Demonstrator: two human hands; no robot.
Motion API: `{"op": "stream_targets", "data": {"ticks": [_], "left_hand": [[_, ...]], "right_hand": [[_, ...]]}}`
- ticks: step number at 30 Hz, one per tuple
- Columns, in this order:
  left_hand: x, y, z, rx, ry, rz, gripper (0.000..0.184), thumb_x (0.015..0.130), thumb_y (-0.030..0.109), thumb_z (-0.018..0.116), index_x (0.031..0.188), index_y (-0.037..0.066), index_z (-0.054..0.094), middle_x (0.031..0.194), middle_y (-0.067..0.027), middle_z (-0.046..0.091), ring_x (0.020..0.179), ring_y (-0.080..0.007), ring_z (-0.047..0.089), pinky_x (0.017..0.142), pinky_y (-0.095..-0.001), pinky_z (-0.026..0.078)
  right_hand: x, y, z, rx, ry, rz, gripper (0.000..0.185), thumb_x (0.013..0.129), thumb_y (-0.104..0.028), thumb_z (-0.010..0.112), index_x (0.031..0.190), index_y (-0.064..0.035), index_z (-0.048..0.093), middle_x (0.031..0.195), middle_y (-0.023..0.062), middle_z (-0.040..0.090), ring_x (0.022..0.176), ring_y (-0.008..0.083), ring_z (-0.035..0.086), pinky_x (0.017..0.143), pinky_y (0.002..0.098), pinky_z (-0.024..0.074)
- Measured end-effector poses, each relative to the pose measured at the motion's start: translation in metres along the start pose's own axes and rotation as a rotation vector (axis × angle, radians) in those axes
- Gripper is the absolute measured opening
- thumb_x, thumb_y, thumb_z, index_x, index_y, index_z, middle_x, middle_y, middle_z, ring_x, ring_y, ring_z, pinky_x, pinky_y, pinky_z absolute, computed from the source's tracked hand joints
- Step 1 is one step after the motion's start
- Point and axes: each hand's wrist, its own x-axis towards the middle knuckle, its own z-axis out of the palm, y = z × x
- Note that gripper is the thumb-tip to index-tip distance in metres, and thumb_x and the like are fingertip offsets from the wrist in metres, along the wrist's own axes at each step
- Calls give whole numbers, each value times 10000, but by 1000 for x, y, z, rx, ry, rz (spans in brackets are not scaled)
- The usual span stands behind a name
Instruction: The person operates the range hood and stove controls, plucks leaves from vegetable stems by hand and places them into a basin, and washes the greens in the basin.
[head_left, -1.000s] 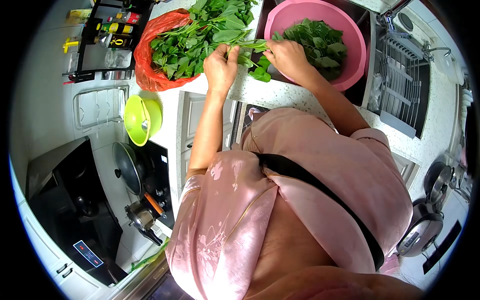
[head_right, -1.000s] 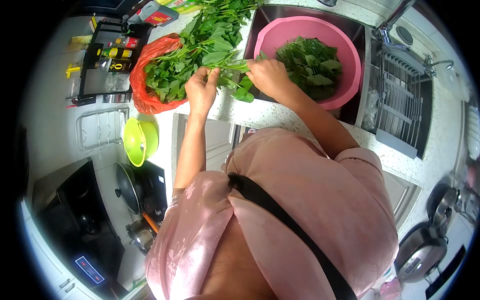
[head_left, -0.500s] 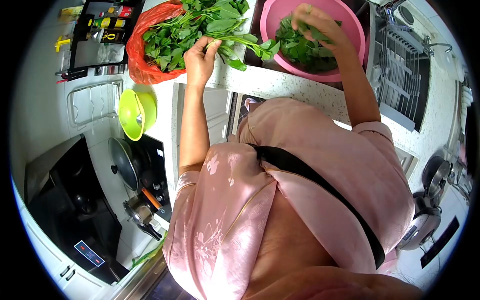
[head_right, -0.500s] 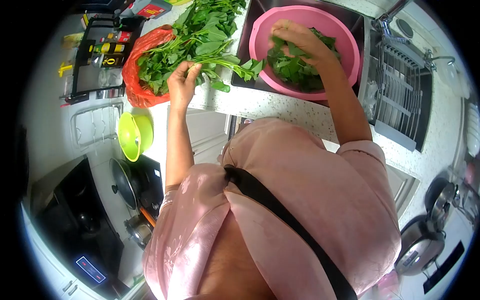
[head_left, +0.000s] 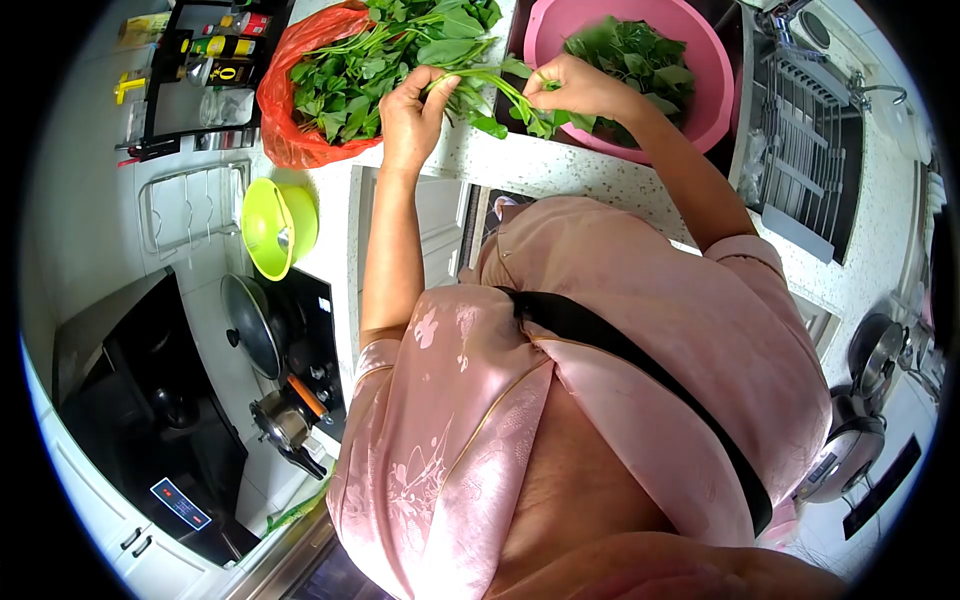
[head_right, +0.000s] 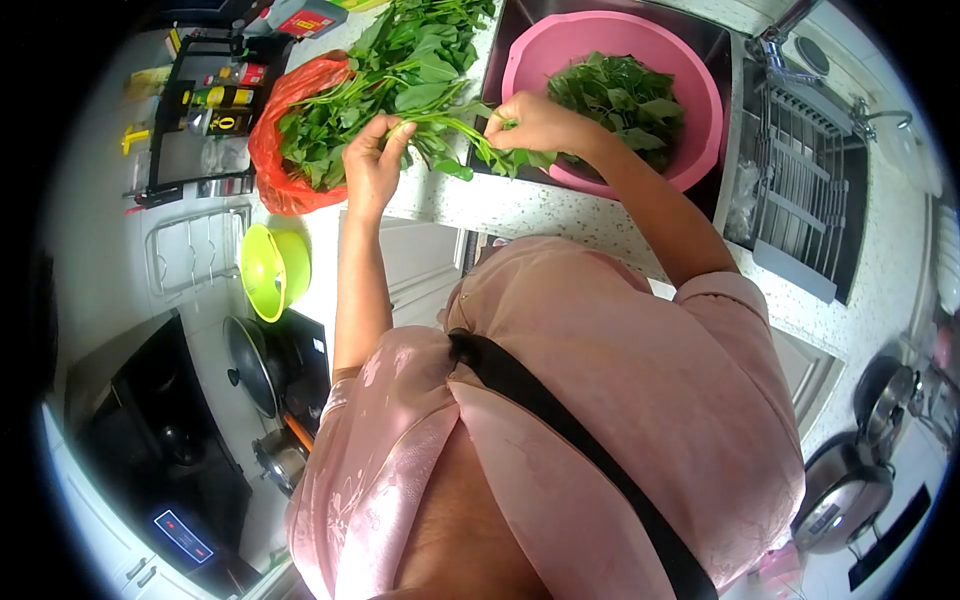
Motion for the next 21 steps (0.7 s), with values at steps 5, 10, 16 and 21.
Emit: {"op": "stream_targets", "data": {"ticks": [5, 10, 16, 21], "left_hand": [[-1, -12, 3, 23, 28, 42, 144, 811, 177, 653, 803, 37, 619, 538, -13, 506, 463, -68, 397, 443, -238, 343], [-3, -33, -5, -681, -108, -437, 168, 857, 203, 599, 768, 63, 570, 508, 33, 425, 404, -50, 338, 378, -211, 334], [-3, -29, -7, -959, -281, -518, 158, 901, 217, 520, 825, 80, 541, 527, 9, 412, 443, -83, 338, 429, -227, 346], [-2, -27, -1, -912, -311, -488, 153, 896, 215, 530, 825, 79, 540, 532, 8, 415, 442, -81, 349, 426, -225, 348]], "right_hand": [[-1, 7, -9, 228, 139, 23, 87, 758, -105, 575, 774, -27, 607, 680, 12, 584, 610, 68, 528, 564, 201, 430], [-15, 18, -50, 993, 134, -24, 122, 809, -154, 521, 759, -46, 548, 612, 0, 513, 432, 41, 412, 334, 166, 301], [-25, 28, -25, 662, 137, -200, 184, 871, -194, 472, 777, -42, 517, 575, 0, 449, 441, 55, 384, 373, 182, 303], [-8, 13, 16, 1331, -366, 153, 320, 895, -345, 489, 874, -29, 533, 541, -3, 428, 440, 69, 392, 385, 203, 302]]}}
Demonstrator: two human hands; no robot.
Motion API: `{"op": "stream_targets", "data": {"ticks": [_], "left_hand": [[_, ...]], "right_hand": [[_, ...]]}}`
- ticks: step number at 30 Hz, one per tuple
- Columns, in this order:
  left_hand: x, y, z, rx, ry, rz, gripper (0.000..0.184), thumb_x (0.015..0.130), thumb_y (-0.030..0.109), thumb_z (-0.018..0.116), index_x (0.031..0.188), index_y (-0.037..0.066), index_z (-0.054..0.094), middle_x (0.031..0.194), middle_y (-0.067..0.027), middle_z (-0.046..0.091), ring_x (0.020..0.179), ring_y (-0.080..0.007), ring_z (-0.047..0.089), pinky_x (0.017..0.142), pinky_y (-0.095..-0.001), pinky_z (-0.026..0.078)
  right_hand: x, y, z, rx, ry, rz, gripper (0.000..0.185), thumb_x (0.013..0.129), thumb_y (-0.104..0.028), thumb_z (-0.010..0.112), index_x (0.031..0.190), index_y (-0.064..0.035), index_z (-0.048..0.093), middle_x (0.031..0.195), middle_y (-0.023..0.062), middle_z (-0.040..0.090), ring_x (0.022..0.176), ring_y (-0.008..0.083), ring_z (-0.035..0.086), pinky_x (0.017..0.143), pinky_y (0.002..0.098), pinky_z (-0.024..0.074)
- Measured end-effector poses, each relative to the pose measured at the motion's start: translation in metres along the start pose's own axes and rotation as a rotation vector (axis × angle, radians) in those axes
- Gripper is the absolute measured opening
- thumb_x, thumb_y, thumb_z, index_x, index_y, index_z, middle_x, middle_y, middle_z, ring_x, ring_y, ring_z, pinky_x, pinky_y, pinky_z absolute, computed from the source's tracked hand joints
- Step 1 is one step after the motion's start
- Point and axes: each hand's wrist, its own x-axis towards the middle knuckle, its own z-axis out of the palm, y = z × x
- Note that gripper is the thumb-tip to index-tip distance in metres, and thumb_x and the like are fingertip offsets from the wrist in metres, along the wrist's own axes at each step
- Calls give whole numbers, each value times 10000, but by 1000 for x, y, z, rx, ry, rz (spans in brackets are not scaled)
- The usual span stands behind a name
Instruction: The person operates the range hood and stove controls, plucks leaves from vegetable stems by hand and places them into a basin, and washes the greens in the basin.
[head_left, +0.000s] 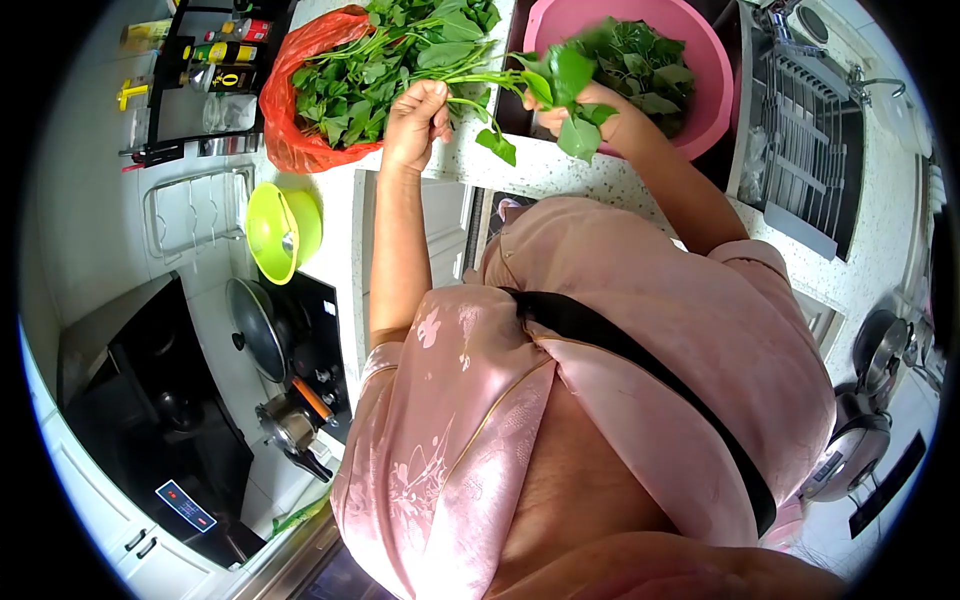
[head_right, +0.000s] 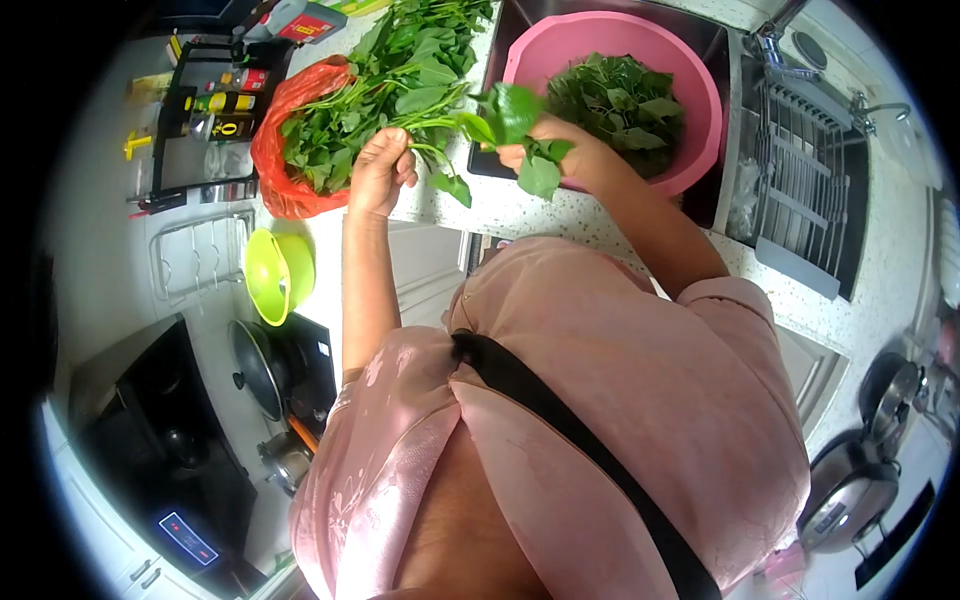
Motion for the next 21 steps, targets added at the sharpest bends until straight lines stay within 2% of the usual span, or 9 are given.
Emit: {"op": "stream_targets", "data": {"ticks": [3, 5, 8, 10, 15, 17, 18, 20, 21], "left_hand": [[-3, -1, 1, 48, -11, 14, 152, 886, 213, 552, 814, 80, 533, 545, 11, 425, 456, -74, 370, 424, -218, 373], [-4, -3, 0, 61, -12, 35, 157, 887, 218, 551, 815, 79, 532, 550, 11, 427, 462, -73, 372, 426, -220, 376], [-7, -8, -6, 60, -39, 67, 158, 896, 215, 536, 822, 76, 525, 570, 5, 436, 478, -77, 384, 436, -226, 386], [-9, -10, -6, 22, -64, 142, 140, 906, 199, 514, 856, 69, 528, 588, -8, 450, 497, -88, 402, 462, -234, 401], [-12, -17, 0, -21, -100, 236, 142, 916, 192, 496, 904, 56, 535, 615, -28, 478, 537, -111, 433, 522, -262, 431], [-13, -18, 1, -83, -117, 268, 154, 916, 201, 495, 915, 53, 538, 625, -38, 489, 555, -124, 445, 553, -285, 446], [-14, -16, 2, -85, -115, 267, 154, 916, 201, 495, 915, 53, 538, 625, -38, 489, 555, -124, 445, 553, -285, 446], [-16, -12, 1, -73, -70, 248, 155, 911, 184, 502, 905, 33, 537, 606, -46, 500, 529, -122, 447, 540, -272, 437], [-17, -11, -1, -90, -90, 227, 154, 910, 187, 504, 904, 37, 537, 610, -48, 500, 543, -122, 453, 555, -275, 439]], "right_hand": [[5, 3, 14, 213, 84, 41, 246, 861, -282, 557, 867, -36, 542, 554, 6, 462, 453, 75, 419, 390, 215, 316], [10, 8, 16, 3, 380, -104, 205, 819, -215, 608, 894, -30, 563, 608, 28, 521, 487, 92, 471, 418, 222, 361], [4, 5, 35, -199, 280, -143, 190, 807, -171, 607, 870, 9, 608, 722, 44, 576, 583, 108, 537, 505, 221, 426], [6, 8, 23, -205, 212, -130, 179, 801, -140, 597, 899, 9, 615, 784, 36, 584, 641, 105, 545, 555, 228, 435], [1, 11, 18, -371, 333, -197, 148, 784, -111, 584, 881, 0, 600, 805, 40, 597, 663, 83, 542, 578, 199, 420], [-2, 9, 16, -439, 478, -237, 133, 775, -108, 582, 866, -12, 590, 812, 38, 595, 667, 74, 538, 590, 200, 423], [-7, 4, 10, -326, 388, -300, 187, 766, -120, 595, 897, 13, 611, 802, 36, 594, 682, 89, 551, 597, 199, 444], [-16, -2, 2, -289, 439, -490, 130, 789, -98, 570, 874, -8, 610, 798, 26, 585, 664, 97, 548, 597, 205, 446], [-21, -12, 0, -151, 453, -429, 92, 813, -104, 547, 828, -27, 596, 809, 32, 587, 655, 97, 548, 588, 222, 452]]}}
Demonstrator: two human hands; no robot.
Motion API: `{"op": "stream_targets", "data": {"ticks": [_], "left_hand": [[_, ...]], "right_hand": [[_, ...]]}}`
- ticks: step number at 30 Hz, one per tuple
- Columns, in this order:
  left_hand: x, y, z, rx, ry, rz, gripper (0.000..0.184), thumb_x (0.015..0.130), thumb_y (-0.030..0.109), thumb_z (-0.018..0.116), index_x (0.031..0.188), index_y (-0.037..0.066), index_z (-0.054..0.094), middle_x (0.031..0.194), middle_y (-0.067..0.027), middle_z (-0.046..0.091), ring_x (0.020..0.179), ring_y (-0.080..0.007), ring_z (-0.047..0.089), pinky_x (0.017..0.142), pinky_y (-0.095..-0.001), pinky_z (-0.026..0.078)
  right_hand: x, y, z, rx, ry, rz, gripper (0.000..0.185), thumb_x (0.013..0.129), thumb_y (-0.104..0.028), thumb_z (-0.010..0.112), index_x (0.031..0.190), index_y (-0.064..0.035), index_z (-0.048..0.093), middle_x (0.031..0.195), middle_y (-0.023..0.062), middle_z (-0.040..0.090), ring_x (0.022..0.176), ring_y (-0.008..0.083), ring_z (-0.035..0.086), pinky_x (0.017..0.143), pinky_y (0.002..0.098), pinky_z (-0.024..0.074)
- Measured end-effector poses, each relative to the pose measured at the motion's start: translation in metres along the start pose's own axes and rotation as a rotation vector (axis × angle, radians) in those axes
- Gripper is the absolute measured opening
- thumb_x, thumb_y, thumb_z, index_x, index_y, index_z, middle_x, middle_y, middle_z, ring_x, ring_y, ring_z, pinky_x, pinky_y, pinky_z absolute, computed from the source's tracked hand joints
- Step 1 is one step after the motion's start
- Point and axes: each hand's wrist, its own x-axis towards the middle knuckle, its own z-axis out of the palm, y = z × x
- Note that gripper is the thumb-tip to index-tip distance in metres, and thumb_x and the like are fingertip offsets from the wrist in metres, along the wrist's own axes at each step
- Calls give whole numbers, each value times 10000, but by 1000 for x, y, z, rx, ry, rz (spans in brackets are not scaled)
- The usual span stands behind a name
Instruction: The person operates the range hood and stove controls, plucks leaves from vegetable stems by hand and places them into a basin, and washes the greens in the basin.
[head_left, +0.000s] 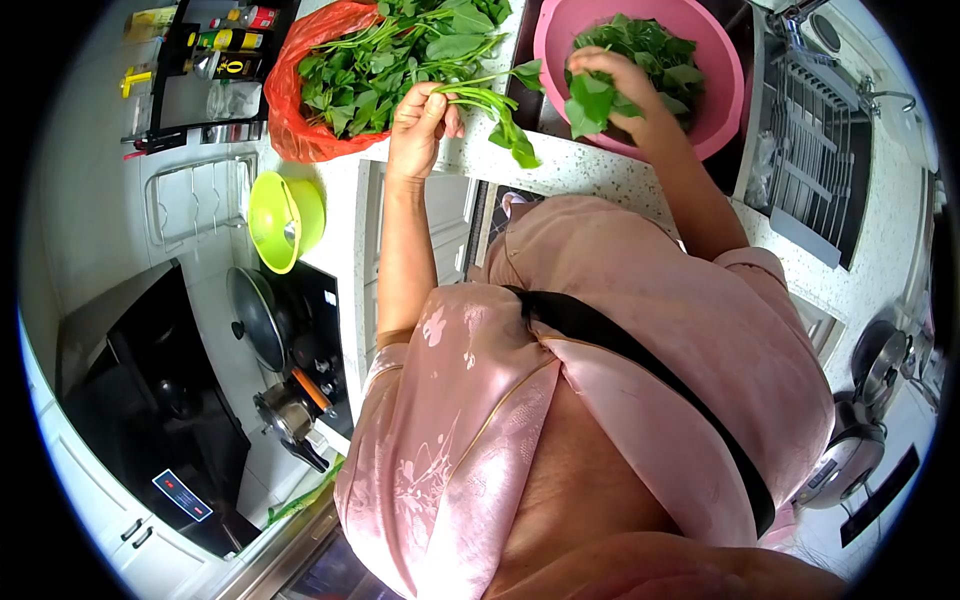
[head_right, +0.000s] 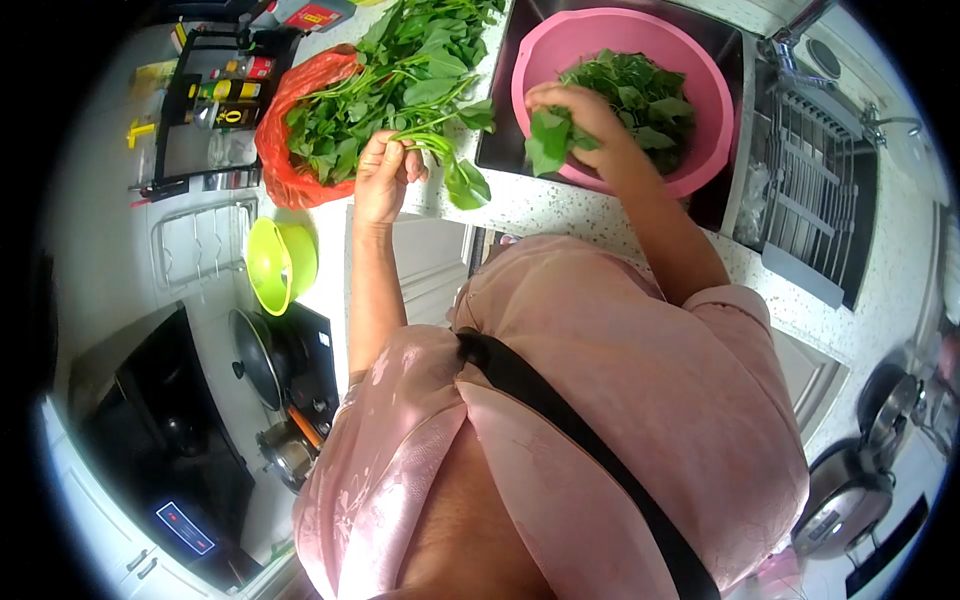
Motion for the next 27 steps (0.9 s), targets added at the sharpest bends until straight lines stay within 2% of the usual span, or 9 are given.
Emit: {"op": "stream_targets", "data": {"ticks": [3, 8, 11, 13, 15, 17, 21, 24, 27], "left_hand": [[-2, 2, -1, -154, -132, -19, 149, 907, 188, 507, 902, 43, 539, 640, -48, 516, 566, -120, 461, 590, -266, 439], [-3, -11, -3, -249, -186, -79, 162, 884, 209, 550, 898, 48, 546, 695, -49, 540, 613, -118, 479, 621, -249, 425], [-2, -14, 0, -237, -197, -102, 203, 861, 235, 588, 894, 39, 550, 716, -48, 553, 650, -114, 498, 620, -237, 418], [2, -14, 5, -252, -205, -142, 214, 862, 244, 586, 886, 34, 551, 724, -44, 557, 638, -106, 497, 615, -227, 414], [5, -11, 4, -231, -215, -179, 209, 868, 244, 579, 875, 37, 551, 720, -38, 555, 615, -100, 488, 598, -222, 407], [8, -7, 9, -113, -52, -246, 204, 877, 244, 564, 851, 42, 550, 696, -23, 537, 585, -102, 469, 562, -224, 387], [13, -1, 8, -37, -54, -291, 200, 888, 234, 538, 825, 45, 560, 569, -19, 499, 499, -98, 460, 507, -212, 378], [19, -1, 7, 139, -47, -362, 217, 891, 236, 531, 818, 33, 561, 479, -10, 460, 422, -91, 425, 442, -203, 341], [27, 2, 14, 285, -18, -405, 211, 903, 215, 505, 810, 29, 538, 436, -20, 421, 379, -107, 370, 420, -256, 371]], "right_hand": [[13, -16, -17, -30, -119, -125, 129, 853, -159, 510, 828, -42, 557, 775, 22, 576, 631, 65, 540, 499, 197, 418], [18, -31, 15, -164, -349, 1, 208, 891, -193, 496, 931, 2, 555, 603, -13, 471, 456, 40, 383, 406, 184, 303], [25, -21, 42, -263, -428, 143, 236, 890, -223, 510, 892, 4, 576, 534, -38, 431, 436, 35, 357, 411, 180, 275], [21, -21, 63, -385, -501, 233, 309, 918, -275, 453, 824, -8, 577, 480, -53, 381, 462, 35, 373, 456, 188, 330], [24, -20, 74, -477, -568, 238, 337, 898, -300, 490, 764, -9, 592, 472, -62, 385, 434, 29, 347, 442, 181, 275], [24, -16, 82, -573, -607, 144, 292, 876, -272, 519, 761, -14, 591, 480, -70, 390, 438, 24, 345, 437, 182, 254], [35, -8, 58, -440, -619, 221, 222, 845, -223, 549, 760, -21, 587, 511, -73, 429, 445, 19, 358, 443, 160, 261], [42, 5, 25, -461, -375, 249, 186, 798, -201, 581, 820, -17, 581, 662, -30, 537, 564, 37, 475, 516, 158, 361], [44, 15, -3, -340, -353, 205, 210, 794, -168, 578, 872, 24, 611, 687, 5, 528, 574, 50, 467, 519, 188, 382]]}}
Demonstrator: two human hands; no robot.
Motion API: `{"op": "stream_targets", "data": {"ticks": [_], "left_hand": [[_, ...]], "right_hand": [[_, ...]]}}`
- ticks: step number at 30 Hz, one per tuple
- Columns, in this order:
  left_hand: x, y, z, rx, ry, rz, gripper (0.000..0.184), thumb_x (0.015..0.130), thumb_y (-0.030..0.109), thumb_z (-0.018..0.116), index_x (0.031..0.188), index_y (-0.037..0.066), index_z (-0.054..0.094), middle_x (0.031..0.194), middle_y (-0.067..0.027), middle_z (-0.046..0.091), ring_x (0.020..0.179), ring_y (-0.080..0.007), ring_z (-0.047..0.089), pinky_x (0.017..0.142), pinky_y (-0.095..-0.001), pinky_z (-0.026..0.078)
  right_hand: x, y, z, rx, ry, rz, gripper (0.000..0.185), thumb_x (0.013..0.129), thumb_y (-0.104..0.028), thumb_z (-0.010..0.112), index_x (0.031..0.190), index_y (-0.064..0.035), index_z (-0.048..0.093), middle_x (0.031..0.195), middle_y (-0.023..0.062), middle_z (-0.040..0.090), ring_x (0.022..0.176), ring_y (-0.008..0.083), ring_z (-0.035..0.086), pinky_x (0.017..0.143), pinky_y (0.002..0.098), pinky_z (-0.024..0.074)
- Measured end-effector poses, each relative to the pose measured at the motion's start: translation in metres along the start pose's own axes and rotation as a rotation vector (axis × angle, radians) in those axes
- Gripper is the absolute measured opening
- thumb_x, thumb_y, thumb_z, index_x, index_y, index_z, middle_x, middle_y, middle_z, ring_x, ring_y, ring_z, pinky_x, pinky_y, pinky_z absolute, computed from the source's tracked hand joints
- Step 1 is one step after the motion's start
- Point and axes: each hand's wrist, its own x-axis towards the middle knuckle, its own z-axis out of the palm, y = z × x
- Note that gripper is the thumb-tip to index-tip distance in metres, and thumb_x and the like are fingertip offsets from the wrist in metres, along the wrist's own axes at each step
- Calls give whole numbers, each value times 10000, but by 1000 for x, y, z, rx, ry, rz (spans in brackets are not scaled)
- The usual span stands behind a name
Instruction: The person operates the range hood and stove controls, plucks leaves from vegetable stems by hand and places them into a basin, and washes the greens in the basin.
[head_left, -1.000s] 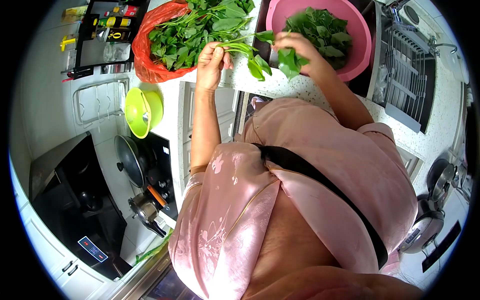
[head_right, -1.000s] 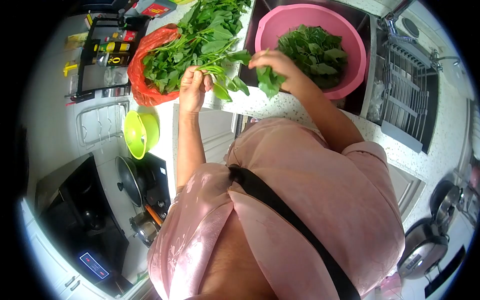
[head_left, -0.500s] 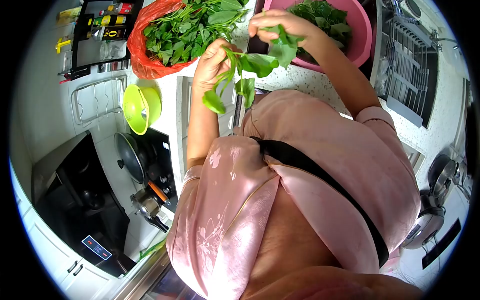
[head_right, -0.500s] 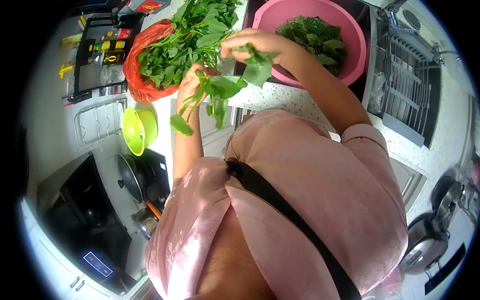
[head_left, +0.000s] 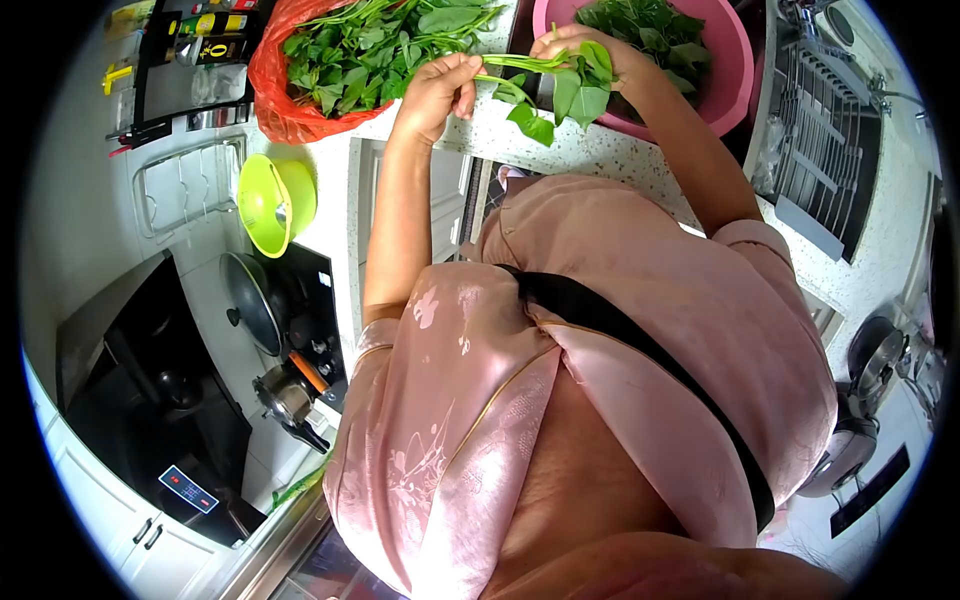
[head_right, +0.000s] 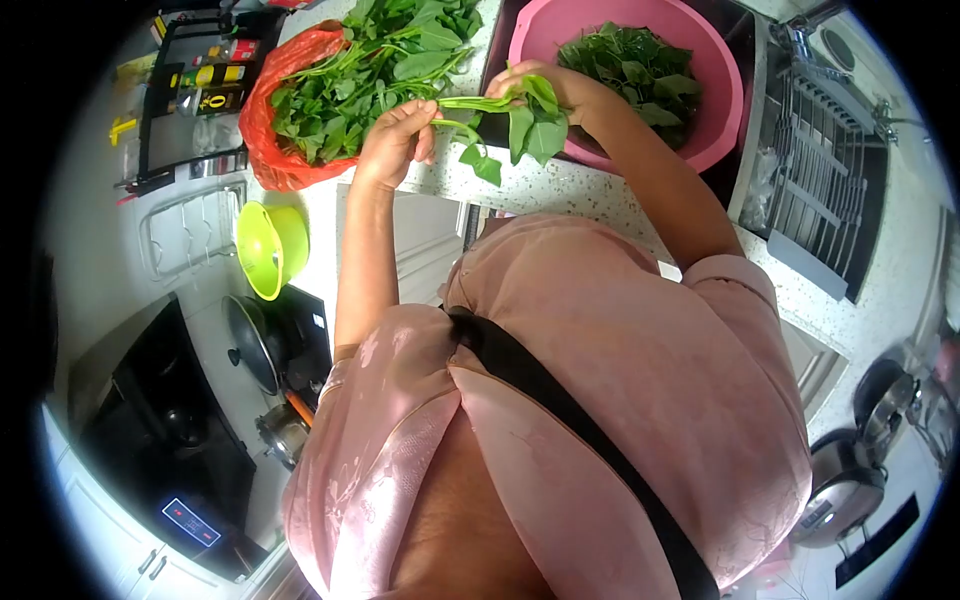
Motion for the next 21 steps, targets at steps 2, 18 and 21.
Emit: {"op": "stream_targets", "data": {"ticks": [2, 18, 21], "left_hand": [[7, 0, 4, -18, 7, -32, 214, 904, 216, 505, 811, 26, 535, 436, -22, 420, 367, -113, 362, 407, -256, 363], [71, 19, -9, -253, 170, -24, 206, 918, 224, 482, 826, 45, 526, 497, -26, 492, 374, -114, 428, 355, -234, 382], [92, 73, -22, -166, 222, 53, 194, 929, 234, 448, 868, 56, 497, 531, -33, 494, 409, -127, 442, 388, -250, 408]], "right_hand": [[0, 10, -12, 5, 44, 31, 199, 795, -160, 576, 868, 22, 611, 709, 18, 548, 597, 53, 490, 531, 190, 399], [-75, 48, -109, -1297, 1219, 6, 630, 735, -412, 641, 1187, -5, 480, 1201, 253, 464, 1104, 369, 466, 919, 443, 384], [-87, 63, -112, -1199, 1225, -37, 592, 743, -370, 642, 1193, -20, 479, 1322, 261, 324, 1214, 397, 336, 982, 440, 325]]}}
